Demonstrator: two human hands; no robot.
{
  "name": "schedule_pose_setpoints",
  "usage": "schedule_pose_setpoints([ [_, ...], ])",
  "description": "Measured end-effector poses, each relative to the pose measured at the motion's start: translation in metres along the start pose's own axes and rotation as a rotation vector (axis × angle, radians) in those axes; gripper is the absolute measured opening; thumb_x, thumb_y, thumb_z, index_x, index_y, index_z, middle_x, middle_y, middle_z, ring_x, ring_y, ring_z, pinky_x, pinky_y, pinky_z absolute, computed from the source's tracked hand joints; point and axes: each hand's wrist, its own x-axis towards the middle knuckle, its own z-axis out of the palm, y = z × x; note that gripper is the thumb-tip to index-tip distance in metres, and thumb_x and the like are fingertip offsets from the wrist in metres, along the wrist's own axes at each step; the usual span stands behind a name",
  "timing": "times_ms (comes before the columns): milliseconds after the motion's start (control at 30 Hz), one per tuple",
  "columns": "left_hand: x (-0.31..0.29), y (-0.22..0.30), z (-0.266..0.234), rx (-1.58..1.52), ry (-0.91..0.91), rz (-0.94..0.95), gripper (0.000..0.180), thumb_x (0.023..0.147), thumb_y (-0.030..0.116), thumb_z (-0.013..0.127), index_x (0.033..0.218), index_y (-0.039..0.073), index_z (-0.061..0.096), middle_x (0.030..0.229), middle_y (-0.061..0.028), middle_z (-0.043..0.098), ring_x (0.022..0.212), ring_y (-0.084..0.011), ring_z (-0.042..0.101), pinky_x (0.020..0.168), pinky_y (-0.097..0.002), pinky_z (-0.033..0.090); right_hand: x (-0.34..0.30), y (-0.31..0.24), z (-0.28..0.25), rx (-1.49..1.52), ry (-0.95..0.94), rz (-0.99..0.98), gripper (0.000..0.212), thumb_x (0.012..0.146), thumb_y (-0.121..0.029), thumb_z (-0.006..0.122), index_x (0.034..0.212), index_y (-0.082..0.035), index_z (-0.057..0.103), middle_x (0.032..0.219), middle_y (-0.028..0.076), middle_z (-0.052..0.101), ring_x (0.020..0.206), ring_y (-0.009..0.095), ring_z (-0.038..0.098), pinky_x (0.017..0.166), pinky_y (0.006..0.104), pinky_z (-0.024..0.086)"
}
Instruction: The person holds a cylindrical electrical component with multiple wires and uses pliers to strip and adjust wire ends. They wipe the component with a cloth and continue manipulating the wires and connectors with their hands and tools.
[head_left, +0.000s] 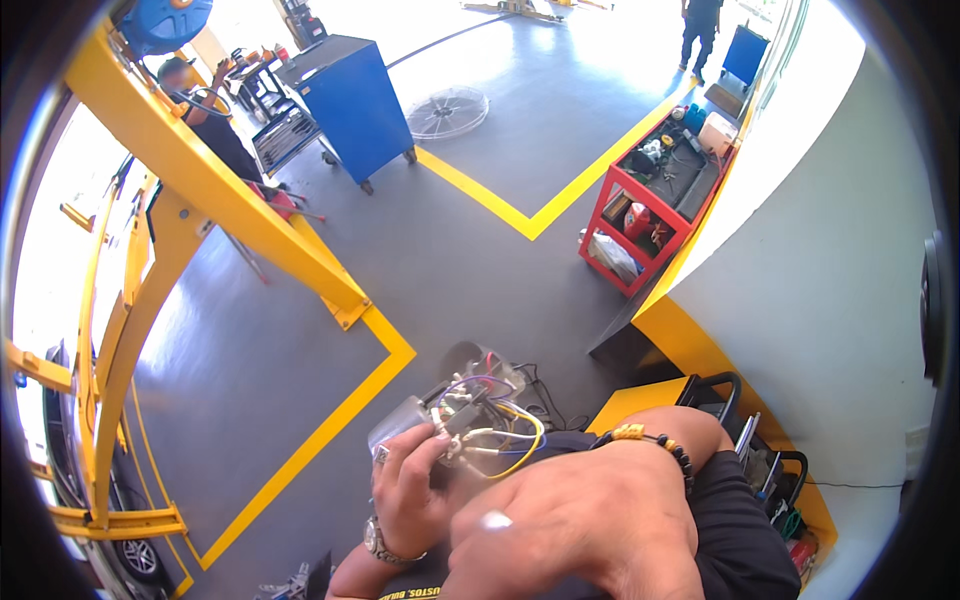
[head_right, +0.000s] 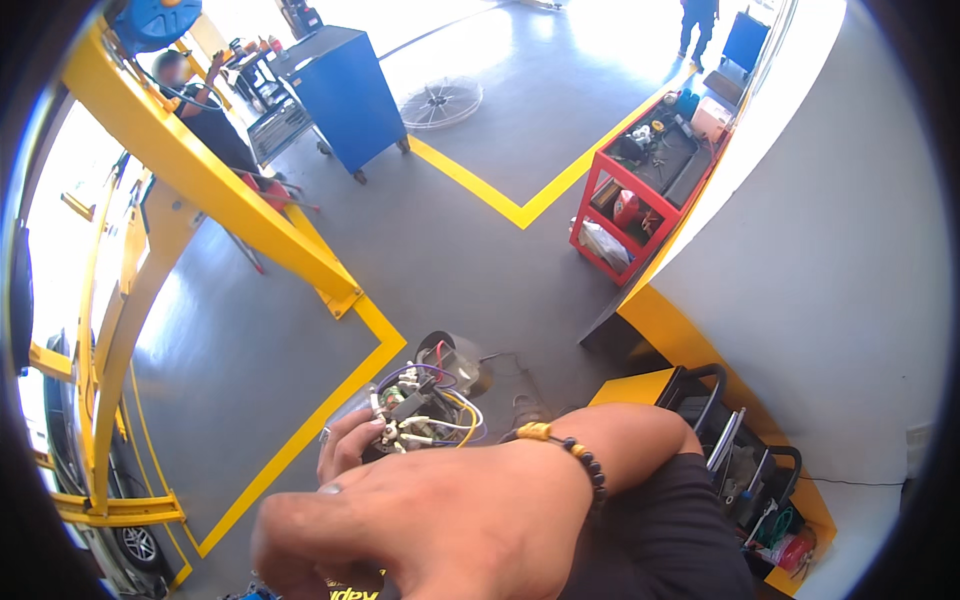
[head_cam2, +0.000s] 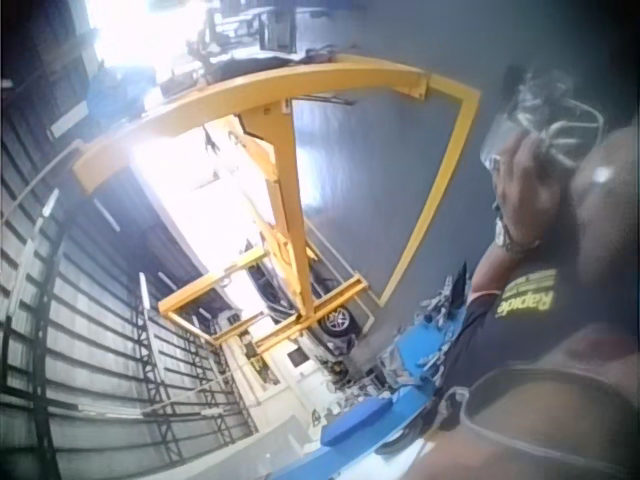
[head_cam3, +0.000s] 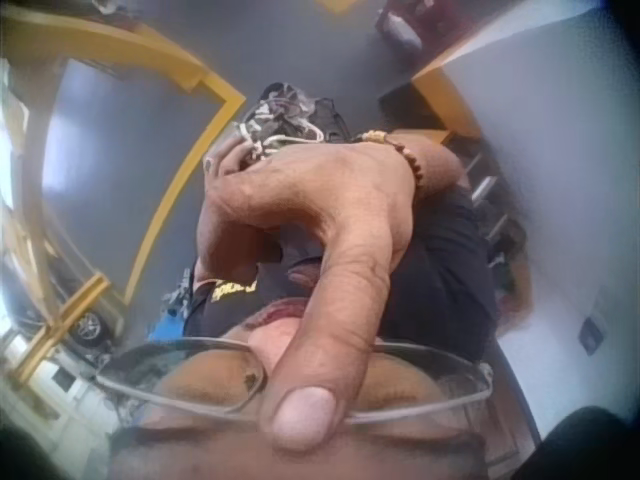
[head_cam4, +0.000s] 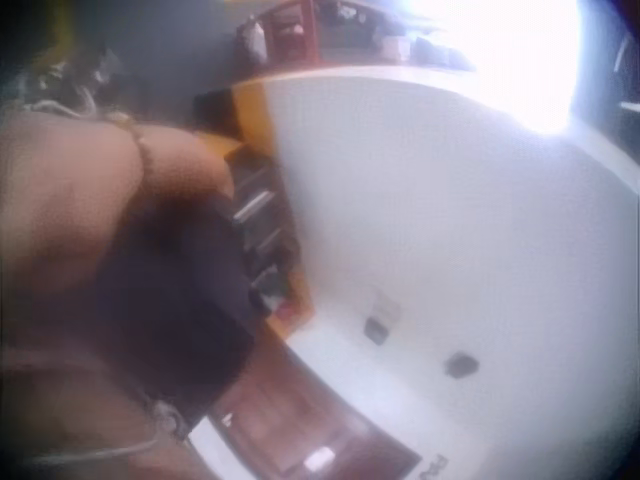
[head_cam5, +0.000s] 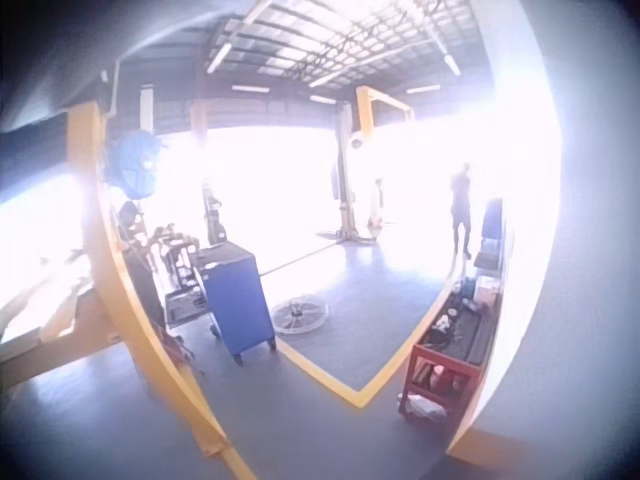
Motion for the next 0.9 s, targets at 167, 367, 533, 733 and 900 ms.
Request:
schedule_pose_setpoints([
  [167, 0.001, 0.004, 0.005, -0.020, 0.026, 0.018, 0.056, 0.070, 0.007, 0.085, 0.121, 0.007, 0.062, 0.113, -0.0165, 0.069, 0.092, -0.0344, 0.067, 0.080, -0.0428, 0.053, 0.014, -0.008, -0.005, -0.159, -0.136, -0.121, 0.044, 0.087, -0.015, 0.084, 0.127, -0.033, 0.076, 0.091, 0.014, 0.063, 0.066, 0.019, 0.058, 0.058, 0.0285, 0.045],
  [367, -0.002, 0.002, -0.008, 0.033, -0.024, 0.004, 0.058, 0.068, 0.008, 0.083, 0.124, 0.009, 0.068, 0.114, -0.0155, 0.067, 0.095, -0.0322, 0.066, 0.084, -0.0443, 0.049, -0.013, -0.016, -0.079, -0.300, -0.324, 0.174, 0.057, 0.086, -0.008, 0.077, 0.140, -0.015, 0.058, 0.110, 0.018, 0.059, 0.084, 0.025, 0.063, 0.071, 0.0351, 0.051],
  [533, 0.005, 0.003, 0.000, 0.043, -0.022, 0.008, 0.053, 0.073, 0.015, 0.089, 0.122, 0.011, 0.067, 0.113, -0.0145, 0.067, 0.096, -0.0344, 0.067, 0.083, -0.0449, 0.051, -0.053, -0.026, -0.155, -0.451, 0.036, 0.170, 0.068, 0.085, -0.010, 0.072, 0.147, 0.003, 0.047, 0.123, 0.016, 0.051, 0.090, 0.021, 0.059, 0.075, 0.0311, 0.051],
  [733, -0.002, -0.002, -0.006, 0.079, -0.063, -0.025, 0.055, 0.071, 0.019, 0.090, 0.122, 0.014, 0.069, 0.115, -0.0078, 0.069, 0.100, -0.0261, 0.068, 0.093, -0.0419, 0.046, -0.088, -0.023, -0.224, -0.516, 0.452, 0.248, 0.054, 0.083, -0.008, 0.057, 0.135, 0.006, 0.055, 0.114, 0.012, 0.056, 0.085, 0.019, 0.056, 0.074, 0.0286, 0.046],
  [900, 0.009, 0.007, 0.006, 0.042, -0.037, -0.027, 0.051, 0.082, 0.023, 0.083, 0.129, 0.015, 0.066, 0.123, -0.0070, 0.066, 0.104, -0.0238, 0.068, 0.095, -0.0425, 0.045, -0.101, -0.046, -0.274, -0.505, 0.664, 0.184, 0.042, 0.093, -0.005, 0.052, 0.134, 0.003, 0.056, 0.109, 0.008, 0.057, 0.088, 0.014, 0.054, 0.075, 0.0269, 0.046],
])
